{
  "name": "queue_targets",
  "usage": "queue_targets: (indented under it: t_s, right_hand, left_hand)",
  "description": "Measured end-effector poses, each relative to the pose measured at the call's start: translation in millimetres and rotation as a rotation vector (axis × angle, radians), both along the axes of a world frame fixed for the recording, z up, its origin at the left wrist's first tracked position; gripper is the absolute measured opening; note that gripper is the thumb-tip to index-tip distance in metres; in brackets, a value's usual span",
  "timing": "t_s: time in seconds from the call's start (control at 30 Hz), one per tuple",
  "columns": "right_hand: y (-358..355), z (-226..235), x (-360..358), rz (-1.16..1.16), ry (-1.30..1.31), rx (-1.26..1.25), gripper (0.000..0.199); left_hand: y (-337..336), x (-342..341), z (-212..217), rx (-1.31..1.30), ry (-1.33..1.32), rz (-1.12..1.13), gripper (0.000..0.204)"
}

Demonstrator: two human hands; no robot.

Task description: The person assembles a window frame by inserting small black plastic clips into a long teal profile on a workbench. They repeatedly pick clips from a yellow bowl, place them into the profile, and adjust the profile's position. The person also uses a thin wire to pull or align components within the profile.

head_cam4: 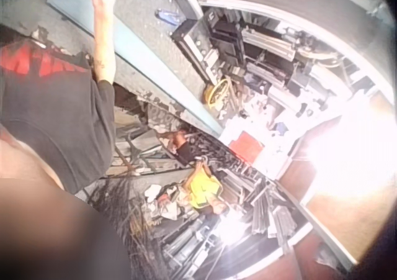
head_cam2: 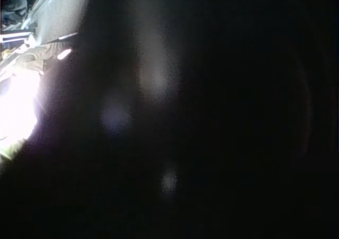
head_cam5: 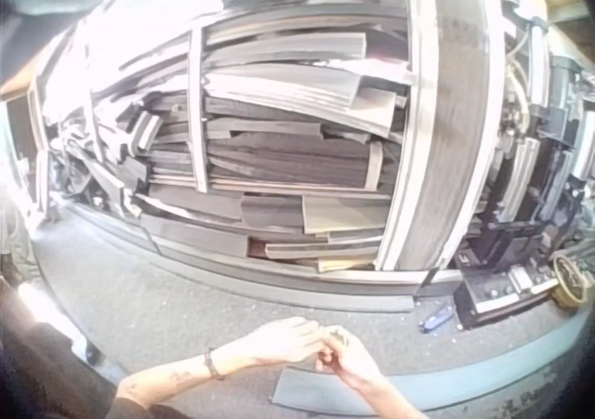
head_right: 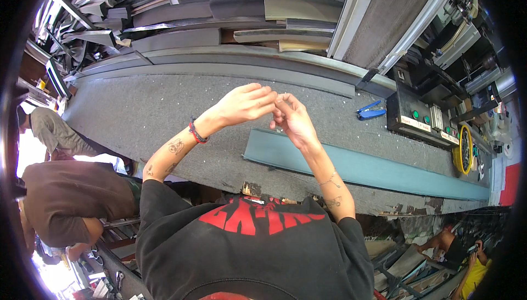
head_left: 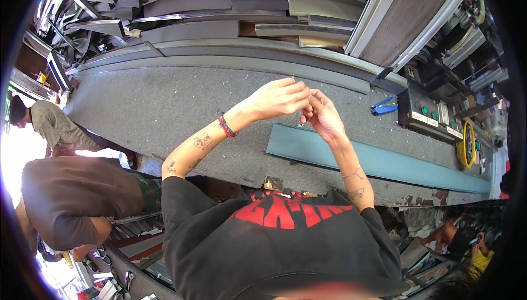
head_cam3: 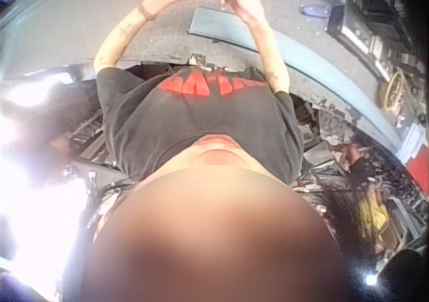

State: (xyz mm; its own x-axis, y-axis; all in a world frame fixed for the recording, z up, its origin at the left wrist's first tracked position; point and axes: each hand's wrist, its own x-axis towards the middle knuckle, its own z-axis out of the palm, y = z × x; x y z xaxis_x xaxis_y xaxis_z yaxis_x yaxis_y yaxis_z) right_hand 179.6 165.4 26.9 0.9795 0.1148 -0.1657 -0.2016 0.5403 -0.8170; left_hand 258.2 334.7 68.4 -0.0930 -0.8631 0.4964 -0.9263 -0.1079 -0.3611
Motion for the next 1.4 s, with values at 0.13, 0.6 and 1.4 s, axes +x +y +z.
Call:
queue_targets:
  t_s: [0.13,0.6,1.4]
  right_hand:
    - [11,-4,-2,-0.266,-0.348,-0.247,0.012]
    - [15,20,-4,-0.503,-0.945,-1.197,0.016]
    - [37,4,-2,-0.734,-0.877,-1.245,0.012]
  left_hand:
    - [-1,-5,-6,-0.270,0.553,0.013,0.015]
    - [-1,-27,-27,-0.680,2.162,-0.113,0.027]
    - [-4,-47,-24,-0.668,1.185,0.274,0.016]
